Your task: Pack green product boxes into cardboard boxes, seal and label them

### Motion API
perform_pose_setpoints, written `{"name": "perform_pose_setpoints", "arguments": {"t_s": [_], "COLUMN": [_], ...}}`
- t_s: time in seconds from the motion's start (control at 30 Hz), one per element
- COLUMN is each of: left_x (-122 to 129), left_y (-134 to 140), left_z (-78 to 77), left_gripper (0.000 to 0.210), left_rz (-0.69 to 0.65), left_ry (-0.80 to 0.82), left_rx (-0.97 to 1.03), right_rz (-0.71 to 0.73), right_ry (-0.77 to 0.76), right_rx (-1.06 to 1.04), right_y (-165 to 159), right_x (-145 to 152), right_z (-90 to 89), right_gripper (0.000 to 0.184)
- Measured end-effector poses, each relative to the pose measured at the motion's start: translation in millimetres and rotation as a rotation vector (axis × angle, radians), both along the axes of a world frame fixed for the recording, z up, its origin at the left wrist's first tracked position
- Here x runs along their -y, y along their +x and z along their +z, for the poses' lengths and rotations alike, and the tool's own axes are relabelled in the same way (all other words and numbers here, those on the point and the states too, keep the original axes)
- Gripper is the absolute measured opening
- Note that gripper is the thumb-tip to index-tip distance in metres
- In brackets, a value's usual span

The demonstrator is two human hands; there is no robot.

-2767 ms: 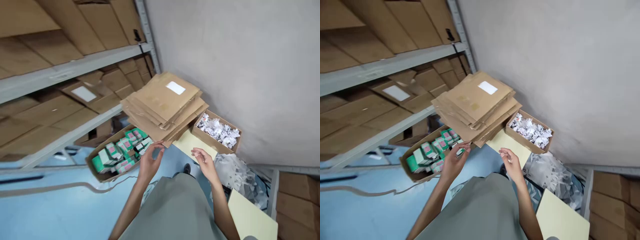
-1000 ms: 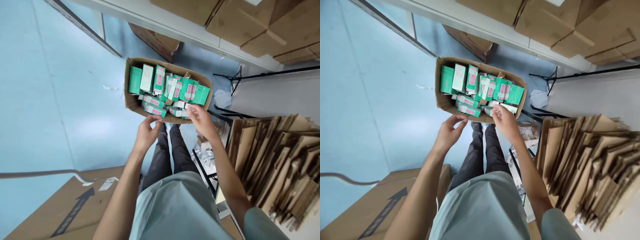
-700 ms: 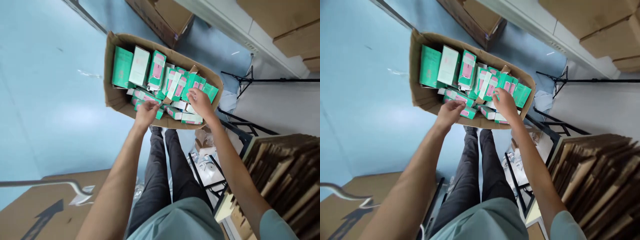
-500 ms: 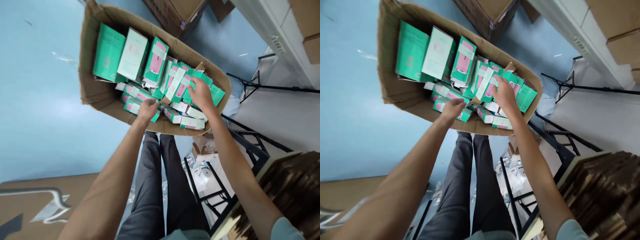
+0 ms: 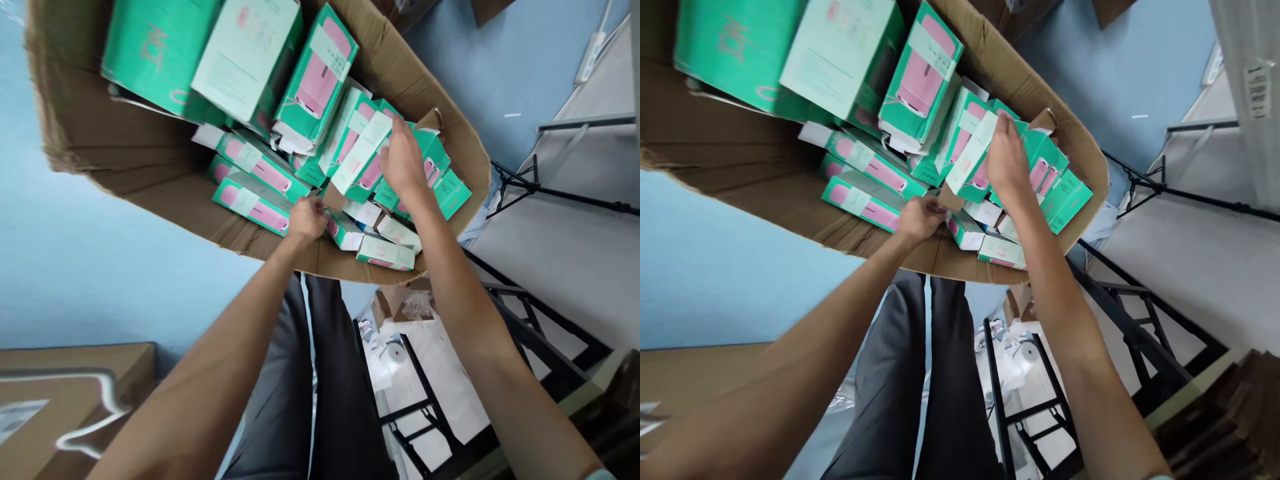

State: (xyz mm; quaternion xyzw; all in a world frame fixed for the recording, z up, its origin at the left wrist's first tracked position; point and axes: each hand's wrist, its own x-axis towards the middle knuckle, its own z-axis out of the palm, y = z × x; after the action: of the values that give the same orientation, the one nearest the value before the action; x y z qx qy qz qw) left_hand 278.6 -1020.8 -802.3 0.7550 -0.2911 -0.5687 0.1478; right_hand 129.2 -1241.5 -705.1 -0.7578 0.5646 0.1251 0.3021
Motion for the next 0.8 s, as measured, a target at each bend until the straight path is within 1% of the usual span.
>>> {"name": "perform_pose_setpoints", "arguments": {"t_s": [0.07,0.13,0.23,0.33,0.47,0.53,0.6,0.73,0.8], "left_x": [4.6,10.3,19.1,27.1,33.2,34.6,36.2,40.9,42.6], "left_y": [-2.0,-6.9,-16.5,-23.8,-27.3,-28.3,-30.1,-37.9,-43.3], "left_z": [9.7,19.3,29.5,32.7,30.9,30.6,32.0,40.9,47.6], "left_gripper": [0.023,0.015,0.019,0.024,0.028,0.029,0.030,0.024,0.018], "left_rz": [-0.024,0.038,0.140,0.200,0.293,0.348,0.432,0.626,0.657], "left_ry": [0.013,0.005,-0.020,-0.023,0.013,0.033,0.056,0.090,0.078], "left_rx": [-0.008,-0.041,-0.103,-0.123,-0.128,-0.174,-0.264,-0.415,-0.422], "right_rz": [0.002,-0.007,-0.027,-0.006,0.019,0.025,0.038,0.047,0.041], "right_ry": [0.003,-0.006,-0.023,-0.036,-0.037,-0.047,-0.066,-0.049,-0.034], "right_rx": [0.023,0.056,0.100,0.064,0.019,0.033,0.061,0.118,0.095], "right_y": [-2.6,-5.2,-6.1,-3.4,-1.5,-3.8,-7.7,-13.2,-12.8], "right_x": [1.4,2.8,3.6,3.4,3.4,3.6,3.8,6.1,8.5], "right_z": [-3.9,-7.7,-10.6,-9.8,-10.7,-14.0,-18.1,-21.7,-19.7], "right_gripper": [0.068,0.063,0.057,0.057,0.053,0.052,0.054,0.052,0.051]}}
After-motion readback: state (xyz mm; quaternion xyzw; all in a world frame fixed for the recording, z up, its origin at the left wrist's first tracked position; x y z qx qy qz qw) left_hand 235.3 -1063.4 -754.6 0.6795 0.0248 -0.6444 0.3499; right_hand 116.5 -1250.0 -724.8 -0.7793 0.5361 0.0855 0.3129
